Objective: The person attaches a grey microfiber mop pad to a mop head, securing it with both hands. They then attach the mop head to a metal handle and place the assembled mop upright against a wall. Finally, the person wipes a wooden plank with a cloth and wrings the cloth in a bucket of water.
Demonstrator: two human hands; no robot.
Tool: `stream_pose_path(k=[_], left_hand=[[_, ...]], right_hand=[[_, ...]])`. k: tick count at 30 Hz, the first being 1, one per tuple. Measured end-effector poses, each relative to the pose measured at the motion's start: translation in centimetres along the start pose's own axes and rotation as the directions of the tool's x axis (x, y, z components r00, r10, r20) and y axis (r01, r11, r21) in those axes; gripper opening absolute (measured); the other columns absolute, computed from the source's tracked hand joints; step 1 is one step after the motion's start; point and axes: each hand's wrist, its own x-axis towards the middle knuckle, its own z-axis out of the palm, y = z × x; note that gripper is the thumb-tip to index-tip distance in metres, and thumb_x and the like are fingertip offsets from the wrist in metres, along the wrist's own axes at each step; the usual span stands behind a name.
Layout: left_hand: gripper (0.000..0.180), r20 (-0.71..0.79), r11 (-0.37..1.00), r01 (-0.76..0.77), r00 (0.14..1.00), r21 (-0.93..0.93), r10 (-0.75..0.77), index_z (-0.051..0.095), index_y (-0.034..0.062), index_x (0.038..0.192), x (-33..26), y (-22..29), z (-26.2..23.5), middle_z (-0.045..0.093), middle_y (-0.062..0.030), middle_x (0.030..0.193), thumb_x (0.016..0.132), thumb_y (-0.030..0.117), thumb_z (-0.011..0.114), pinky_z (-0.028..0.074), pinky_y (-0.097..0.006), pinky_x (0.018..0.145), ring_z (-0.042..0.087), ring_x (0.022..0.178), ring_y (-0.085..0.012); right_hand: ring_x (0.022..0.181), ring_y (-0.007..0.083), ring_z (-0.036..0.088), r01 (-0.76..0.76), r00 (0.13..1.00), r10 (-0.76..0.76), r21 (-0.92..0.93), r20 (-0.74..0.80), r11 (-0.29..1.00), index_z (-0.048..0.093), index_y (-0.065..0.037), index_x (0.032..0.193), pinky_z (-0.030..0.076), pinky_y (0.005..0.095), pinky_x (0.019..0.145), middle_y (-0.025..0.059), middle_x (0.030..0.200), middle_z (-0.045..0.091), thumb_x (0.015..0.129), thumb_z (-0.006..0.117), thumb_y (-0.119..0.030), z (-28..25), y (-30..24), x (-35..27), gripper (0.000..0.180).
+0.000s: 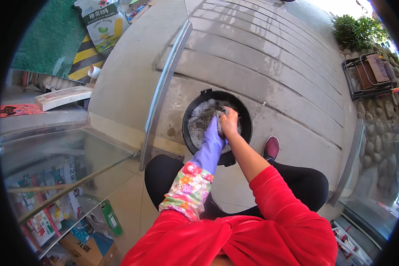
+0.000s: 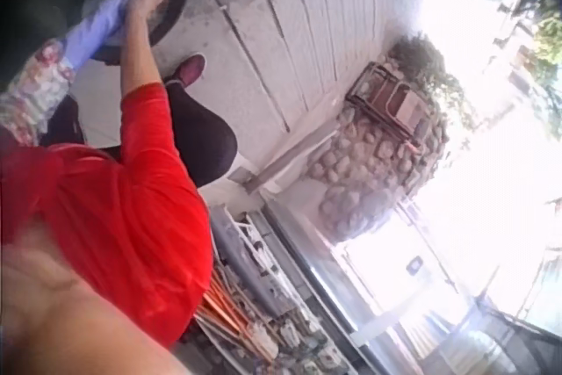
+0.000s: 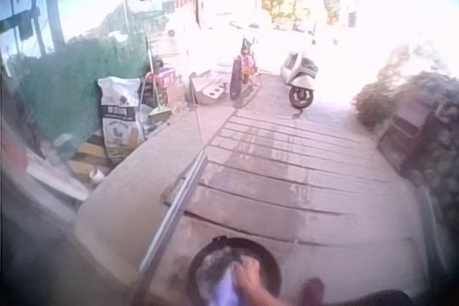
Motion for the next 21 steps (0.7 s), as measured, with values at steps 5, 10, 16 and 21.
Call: stream_pose_path(k=[5,10,16,21], left_hand=[[0.049,0.436,0.852,-0.428,0.857,0.301,0.275,0.040,-0.0002,0.138,4.2,2.1,-9.1,0.044,-0.0141,0.139,0.095,0.021,0.048,0.032,-0.034,0.109,0.044,0.126,-0.0243],[0.043,0.209,0.896,-0.325,0.940,0.302,0.271,0.042,-0.0030,0.136,-3.2,2.4,0.6,0.048,-0.0137,0.136,0.094,0.005,0.043,0.037,-0.034,0.106,0.048,0.123,-0.0234],[0.036,0.105,0.912,-0.294,0.956,0.287,0.275,0.049,-0.0033,0.129,-3.8,2.0,1.7,0.056,-0.0154,0.124,0.095,0.009,0.046,0.044,-0.033,0.098,0.056,0.111,-0.0229],[0.033,0.103,0.916,-0.320,0.947,0.242,0.304,0.055,0.0044,0.124,1.4,4.4,-5.8,0.060,-0.0120,0.117,0.095,0.020,0.050,0.045,-0.033,0.095,0.058,0.105,-0.0228]], right_hand=[[0.135,0.0349,0.034,-0.105,0.949,0.043,0.186,0.311,0.977,0.042,-0.002,0.139,0.025,0.0379,0.112,0.0265,0.142,0.037,0.095,0.047,-0.025,2.1,-3.3,-7.9,0.049],[0.133,0.0313,0.038,-0.349,0.913,0.221,0.377,0.343,0.858,0.044,0.000,0.137,0.027,0.0354,0.111,0.0228,0.141,0.043,0.095,0.048,-0.017,1.6,-0.6,-3.1,0.045],[0.138,0.0303,0.030,-0.568,0.822,0.356,0.584,0.446,0.581,0.039,-0.002,0.141,0.023,0.0336,0.112,0.0242,0.144,0.037,0.095,0.049,-0.020,-0.1,-3.7,-2.3,0.050],[0.141,0.0327,0.023,-0.307,0.896,0.170,0.295,0.410,0.905,0.039,-0.003,0.141,0.018,0.0371,0.115,0.0246,0.149,0.028,0.093,0.052,-0.027,1.6,-4.3,-7.4,0.055]])
